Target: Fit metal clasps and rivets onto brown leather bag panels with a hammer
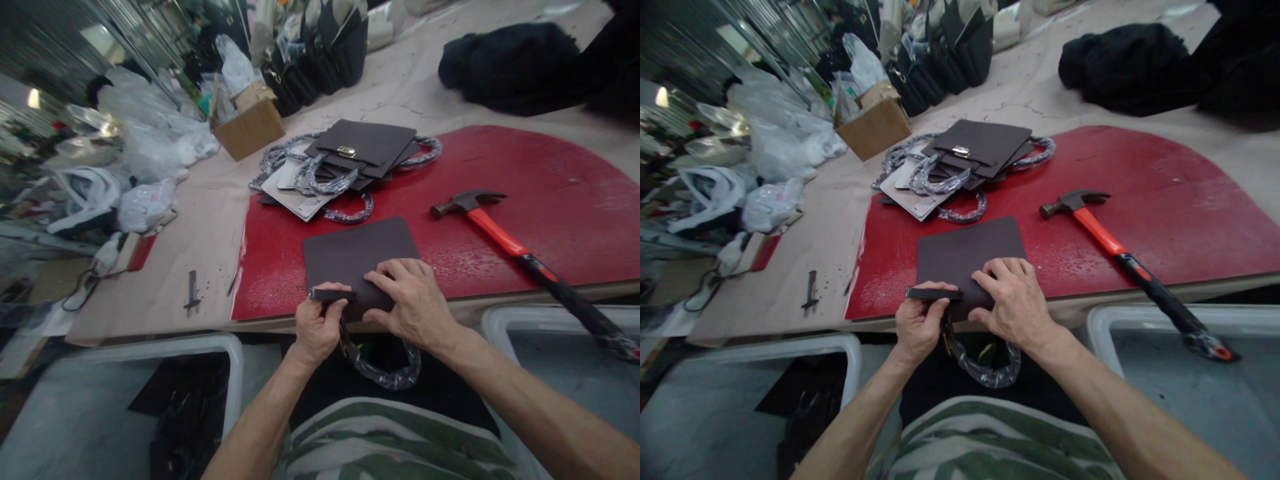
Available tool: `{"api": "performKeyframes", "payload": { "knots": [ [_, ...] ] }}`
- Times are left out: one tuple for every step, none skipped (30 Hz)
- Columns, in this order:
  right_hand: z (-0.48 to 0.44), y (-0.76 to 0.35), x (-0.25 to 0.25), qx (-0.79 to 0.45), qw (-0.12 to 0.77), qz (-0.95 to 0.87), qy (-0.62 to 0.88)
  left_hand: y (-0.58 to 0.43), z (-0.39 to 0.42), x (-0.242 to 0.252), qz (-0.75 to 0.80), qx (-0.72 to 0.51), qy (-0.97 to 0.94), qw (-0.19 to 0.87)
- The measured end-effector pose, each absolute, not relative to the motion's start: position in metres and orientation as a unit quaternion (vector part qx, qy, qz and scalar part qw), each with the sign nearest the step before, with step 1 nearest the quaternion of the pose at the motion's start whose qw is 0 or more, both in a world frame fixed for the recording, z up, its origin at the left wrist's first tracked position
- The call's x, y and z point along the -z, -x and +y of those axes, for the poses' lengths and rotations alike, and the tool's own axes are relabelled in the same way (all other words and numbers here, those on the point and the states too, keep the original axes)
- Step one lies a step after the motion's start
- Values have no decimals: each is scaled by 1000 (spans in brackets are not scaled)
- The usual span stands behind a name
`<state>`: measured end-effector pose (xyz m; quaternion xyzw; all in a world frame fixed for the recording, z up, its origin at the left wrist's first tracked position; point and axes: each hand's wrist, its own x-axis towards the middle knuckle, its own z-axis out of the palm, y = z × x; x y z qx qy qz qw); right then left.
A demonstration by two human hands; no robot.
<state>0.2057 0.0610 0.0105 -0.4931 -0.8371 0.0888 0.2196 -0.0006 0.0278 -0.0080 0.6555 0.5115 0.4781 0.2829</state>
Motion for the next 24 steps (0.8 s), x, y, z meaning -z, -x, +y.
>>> {"api": "performKeyframes", "payload": {
  "knots": [
    [61, -206, -10, -89, 218, -837, 494, 1, 27, 8, 514, -477, -654, 284],
    [61, -206, -10, -89, 217, -837, 495, 2, 27, 8, 515, -476, -655, 283],
    [61, -206, -10, -88, 215, -837, 495, 2, 27, 7, 512, -474, -659, 280],
    [62, -206, -10, -88, 213, -837, 496, 2, 27, 6, 509, -474, -663, 277],
    [62, -206, -10, -88, 212, -837, 497, 2, 26, 5, 504, -474, -667, 274],
    [62, -206, -10, -88, 211, -837, 497, 2, 27, 4, 500, -476, -669, 274],
    [62, -206, -10, -88, 210, -838, 496, 2, 27, 3, 497, -478, -669, 276],
    [63, -206, -10, -88, 209, -838, 495, 1, 27, 2, 494, -482, -667, 281],
    [63, -206, -10, -89, 209, -839, 494, 1, 27, 2, 494, -485, -663, 286],
    [63, -206, -10, -89, 209, -840, 493, 0, 28, 2, 494, -487, -658, 292],
    [63, -206, -10, -88, 210, -840, 492, 0, 28, 2, 494, -489, -654, 298],
    [63, -206, -10, -88, 210, -840, 492, -1, 29, 2, 495, -488, -650, 306],
    [63, -206, -10, -87, 211, -840, 493, -1, 30, 3, 495, -487, -647, 315],
    [63, -206, -11, -86, 212, -840, 493, -1, 30, 3, 495, -485, -644, 324],
    [63, -205, -11, -84, 212, -839, 494, -2, 30, 3, 493, -484, -643, 331],
    [63, -205, -11, -84, 212, -839, 494, -2, 31, 4, 492, -482, -643, 336],
    [63, -205, -10, -85, 211, -839, 495, -2, 31, 4, 491, -481, -644, 337],
    [63, -205, -10, -85, 211, -839, 495, -2, 31, 5, 490, -481, -645, 335],
    [63, -205, -10, -86, 211, -839, 494, -2, 31, 5, 488, -483, -647, 331],
    [63, -206, -10, -87, 211, -839, 494, -2, 30, 5, 488, -487, -649, 324],
    [63, -206, -10, -87, 212, -839, 493, -2, 30, 6, 488, -490, -650, 315],
    [62, -206, -9, -87, 212, -839, 493, -2, 30, 6, 489, -494, -651, 305],
    [62, -206, -9, -86, 212, -839, 493, -1, 30, 7, 491, -497, -651, 296],
    [62, -206, -9, -84, 213, -839, 493, -1, 29, 8, 493, -498, -652, 290]
  ]
}}
